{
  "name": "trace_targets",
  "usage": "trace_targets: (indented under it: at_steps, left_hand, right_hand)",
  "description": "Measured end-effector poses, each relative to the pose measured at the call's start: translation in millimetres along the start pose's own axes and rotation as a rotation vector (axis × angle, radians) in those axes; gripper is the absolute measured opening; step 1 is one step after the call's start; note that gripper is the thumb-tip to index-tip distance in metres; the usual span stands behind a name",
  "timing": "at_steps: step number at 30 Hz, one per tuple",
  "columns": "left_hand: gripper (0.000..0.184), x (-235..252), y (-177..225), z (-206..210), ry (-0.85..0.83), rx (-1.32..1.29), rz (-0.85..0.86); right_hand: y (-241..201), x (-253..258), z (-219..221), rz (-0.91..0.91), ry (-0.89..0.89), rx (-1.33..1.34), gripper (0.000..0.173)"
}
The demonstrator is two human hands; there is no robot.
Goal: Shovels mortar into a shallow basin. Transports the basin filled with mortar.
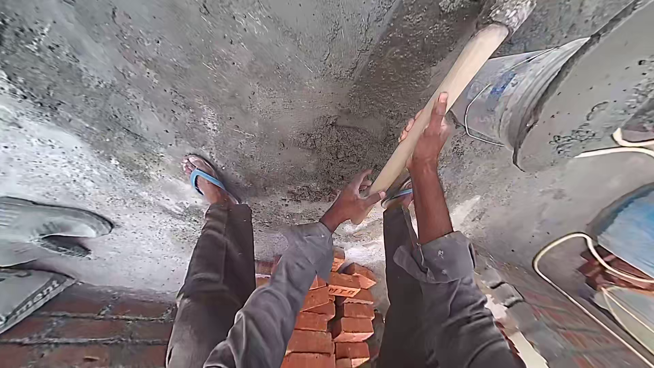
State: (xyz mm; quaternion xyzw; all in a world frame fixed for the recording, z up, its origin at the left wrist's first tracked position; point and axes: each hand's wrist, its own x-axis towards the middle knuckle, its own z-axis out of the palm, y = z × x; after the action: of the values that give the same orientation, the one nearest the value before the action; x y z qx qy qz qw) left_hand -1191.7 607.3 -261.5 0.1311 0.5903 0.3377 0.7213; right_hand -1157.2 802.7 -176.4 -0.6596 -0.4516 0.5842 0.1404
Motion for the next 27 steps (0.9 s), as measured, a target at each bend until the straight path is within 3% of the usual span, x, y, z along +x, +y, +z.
trace_targets:
  at_steps: [1,3,4,7,10,13,16,20,22,27]
  left_hand:
    - [0.079,18,12,18,0.012,-0.017,-0.009]
    - [0.062,41,39,41,0.123,0.03,-0.033]
    - [0.056,49,52,45,0.17,0.057,-0.055]
    - [0.048,62,44,56,0.261,0.141,-0.118]
    - [0.044,35,-8,54,0.262,0.296,-0.266]
    - [0.048,-43,-94,30,0.189,0.391,-0.427]
    - [0.048,-105,-129,8,0.116,0.452,-0.594]
    - [0.052,-159,-89,2,0.088,0.423,-0.71]
    - [0.057,-205,-65,15,0.048,0.334,-0.776]
    - [0.059,-284,-9,50,-0.036,0.291,-0.79]
  right_hand:
    - [-16,29,2,0.034,0.024,-0.037,0.052]
    - [0,111,0,-0.179,0.095,0.119,0.056]
    - [3,139,-2,-0.199,0.109,0.128,0.056]
    - [20,166,-5,-0.055,0.177,0.048,0.058]
    - [77,123,1,0.149,0.217,0.033,0.061]
    - [173,36,28,0.391,0.237,0.077,0.068]
    - [234,-19,48,0.627,0.241,0.154,0.072]
    - [240,-51,64,0.862,0.227,0.225,0.062]
    - [235,-95,56,0.948,0.222,0.232,0.059]
    - [164,-166,16,1.022,0.178,0.307,0.058]
